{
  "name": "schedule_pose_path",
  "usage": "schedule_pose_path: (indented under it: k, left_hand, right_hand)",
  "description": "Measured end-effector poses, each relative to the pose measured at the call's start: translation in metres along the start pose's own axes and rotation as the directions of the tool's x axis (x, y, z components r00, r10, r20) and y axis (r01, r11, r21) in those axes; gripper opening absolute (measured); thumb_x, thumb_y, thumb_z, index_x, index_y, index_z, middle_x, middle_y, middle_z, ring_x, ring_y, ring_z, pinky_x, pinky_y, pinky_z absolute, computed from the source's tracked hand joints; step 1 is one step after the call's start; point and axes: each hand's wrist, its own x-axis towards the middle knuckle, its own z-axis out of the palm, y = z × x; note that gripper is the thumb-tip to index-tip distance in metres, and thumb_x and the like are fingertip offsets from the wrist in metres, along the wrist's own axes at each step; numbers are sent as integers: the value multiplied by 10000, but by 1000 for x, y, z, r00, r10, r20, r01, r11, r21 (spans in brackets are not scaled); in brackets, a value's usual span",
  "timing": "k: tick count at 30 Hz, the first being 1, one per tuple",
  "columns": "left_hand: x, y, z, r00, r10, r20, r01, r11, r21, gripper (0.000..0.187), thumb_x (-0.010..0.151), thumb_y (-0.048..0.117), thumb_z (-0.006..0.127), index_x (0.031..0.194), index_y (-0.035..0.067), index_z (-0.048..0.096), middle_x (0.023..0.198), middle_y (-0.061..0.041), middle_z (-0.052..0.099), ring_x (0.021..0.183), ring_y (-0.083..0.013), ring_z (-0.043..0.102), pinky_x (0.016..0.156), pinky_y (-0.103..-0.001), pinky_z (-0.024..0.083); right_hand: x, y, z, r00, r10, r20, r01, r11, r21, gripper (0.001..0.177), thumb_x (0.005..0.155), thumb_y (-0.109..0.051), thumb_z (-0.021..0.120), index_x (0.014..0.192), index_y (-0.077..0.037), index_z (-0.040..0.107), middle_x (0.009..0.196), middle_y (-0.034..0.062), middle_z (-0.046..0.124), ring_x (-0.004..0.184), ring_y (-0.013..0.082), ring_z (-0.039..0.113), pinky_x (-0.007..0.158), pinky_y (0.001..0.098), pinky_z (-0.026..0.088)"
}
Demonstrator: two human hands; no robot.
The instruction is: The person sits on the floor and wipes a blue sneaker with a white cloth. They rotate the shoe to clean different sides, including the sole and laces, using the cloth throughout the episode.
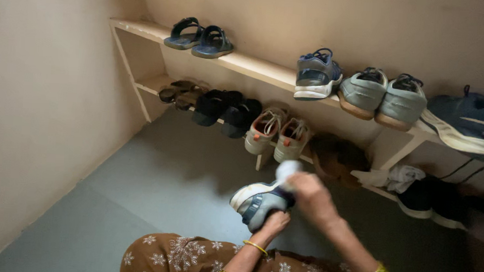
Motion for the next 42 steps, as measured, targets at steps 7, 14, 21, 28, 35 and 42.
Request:
schedule_pose_path:
  k: [7,14,21,28,35,42]
  left_hand:
    - [-22,16,-57,846,-510,157,522,731,-439,314,1016,256,559,1174,24,700,1003,-274,679,965,-373,637,834,-476,500]
    - [-11,44,-156,699,-652,293,77,-338,-938,612,942,460,640,1347,2,656,1327,-99,708,1226,-195,644,1087,-352,460]
    - [-13,39,-224,824,-539,176,-291,-668,-685,883,926,737,455,1416,10,559,1378,-100,666,1269,-211,619,1114,-368,447]
    - [-27,28,-198,914,-404,45,-307,-759,-574,990,910,879,422,1306,-14,588,1174,-141,695,1077,-277,666,966,-411,521]
    - [-28,-4,-221,688,-704,174,-595,-685,-421,1032,850,835,492,1349,-63,591,1260,-166,707,1103,-289,685,988,-411,530]
    - [-35,-14,-229,648,-750,133,-695,-654,-299,1065,821,800,537,1359,-119,527,1325,-227,648,1180,-346,647,1093,-461,483]
  right_hand:
    - [-11,44,-12,986,147,-80,-143,988,58,356,803,24,629,1152,-43,657,1204,144,649,1127,350,621,968,453,504]
    - [0,14,-18,863,504,-20,-502,853,-144,435,736,73,663,1153,-48,689,1222,167,638,1099,372,609,943,447,515]
    - [26,-42,-4,880,444,168,-474,810,345,454,710,94,612,1124,-76,694,1160,115,677,1057,286,685,891,395,578]
    - [19,-84,16,970,190,149,-217,957,191,375,705,60,678,1059,-53,731,1120,170,662,1032,345,650,859,430,547]
    - [43,-41,-4,840,542,18,-483,733,479,368,793,57,603,1127,-48,716,1123,102,666,934,239,679,763,365,563]
    - [-30,-68,62,843,388,371,-525,742,417,343,741,-31,686,1084,-31,670,1015,122,690,978,247,673,836,357,568]
